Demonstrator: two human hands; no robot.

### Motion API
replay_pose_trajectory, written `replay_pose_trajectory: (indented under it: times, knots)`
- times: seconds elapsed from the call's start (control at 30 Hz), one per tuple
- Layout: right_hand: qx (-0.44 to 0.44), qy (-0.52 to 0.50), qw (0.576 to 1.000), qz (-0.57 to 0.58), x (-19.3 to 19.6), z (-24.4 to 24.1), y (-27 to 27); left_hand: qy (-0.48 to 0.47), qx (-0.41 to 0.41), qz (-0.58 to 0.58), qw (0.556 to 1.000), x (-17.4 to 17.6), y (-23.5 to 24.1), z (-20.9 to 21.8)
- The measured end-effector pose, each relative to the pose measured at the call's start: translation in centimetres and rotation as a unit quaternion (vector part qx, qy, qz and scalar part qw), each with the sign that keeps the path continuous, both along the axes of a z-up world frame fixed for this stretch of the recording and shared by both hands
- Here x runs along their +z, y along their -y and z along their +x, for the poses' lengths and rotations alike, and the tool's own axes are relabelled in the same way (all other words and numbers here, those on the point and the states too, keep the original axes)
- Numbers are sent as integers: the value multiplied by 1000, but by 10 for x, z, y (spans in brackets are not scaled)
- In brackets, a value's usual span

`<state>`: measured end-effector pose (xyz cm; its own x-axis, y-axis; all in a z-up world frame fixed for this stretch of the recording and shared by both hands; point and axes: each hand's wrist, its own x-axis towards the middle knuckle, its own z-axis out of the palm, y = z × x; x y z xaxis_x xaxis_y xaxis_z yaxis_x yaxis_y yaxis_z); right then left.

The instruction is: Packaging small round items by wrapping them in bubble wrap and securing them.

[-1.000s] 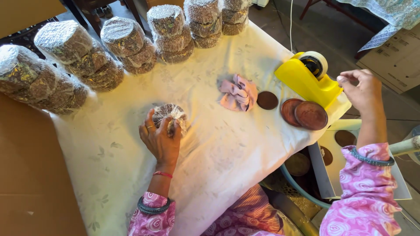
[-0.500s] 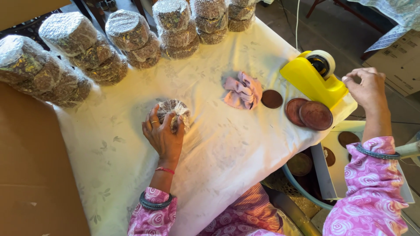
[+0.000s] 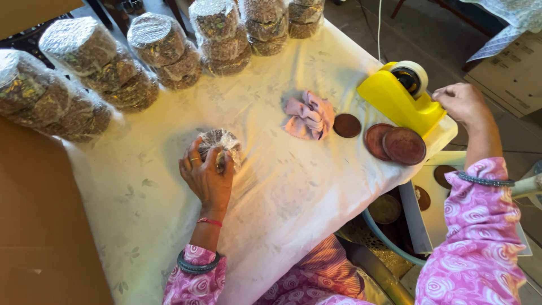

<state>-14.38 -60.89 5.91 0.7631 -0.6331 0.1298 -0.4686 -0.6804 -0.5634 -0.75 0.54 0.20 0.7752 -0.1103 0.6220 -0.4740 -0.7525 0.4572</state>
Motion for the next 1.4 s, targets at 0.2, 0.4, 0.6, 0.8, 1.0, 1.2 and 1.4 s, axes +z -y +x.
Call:
replay_pose_trajectory:
  times: [0.2,0.4,0.6,0.8,1.0,1.2,1.4]
  knots:
    - [10,31,998,55,4,1,-6,2,1,0,1000,1,0,0]
    - [58,119,976,-174,20,-13,-23,10,0,-3,1000,0,-1,0]
    - [-46,29,997,-48,40,-38,-47,12,-2,0,1000,-2,-1,1]
    - [-66,102,988,98,6,-81,-14,11,-1,2,1000,1,-2,0]
    - [-73,150,958,232,-42,-85,17,8,0,-7,1000,1,-2,-1]
    - [-72,175,947,260,-77,-67,39,9,3,-14,1000,2,0,-1]
    - [-104,1,980,-170,-117,-82,102,17,11,-17,1000,3,3,2]
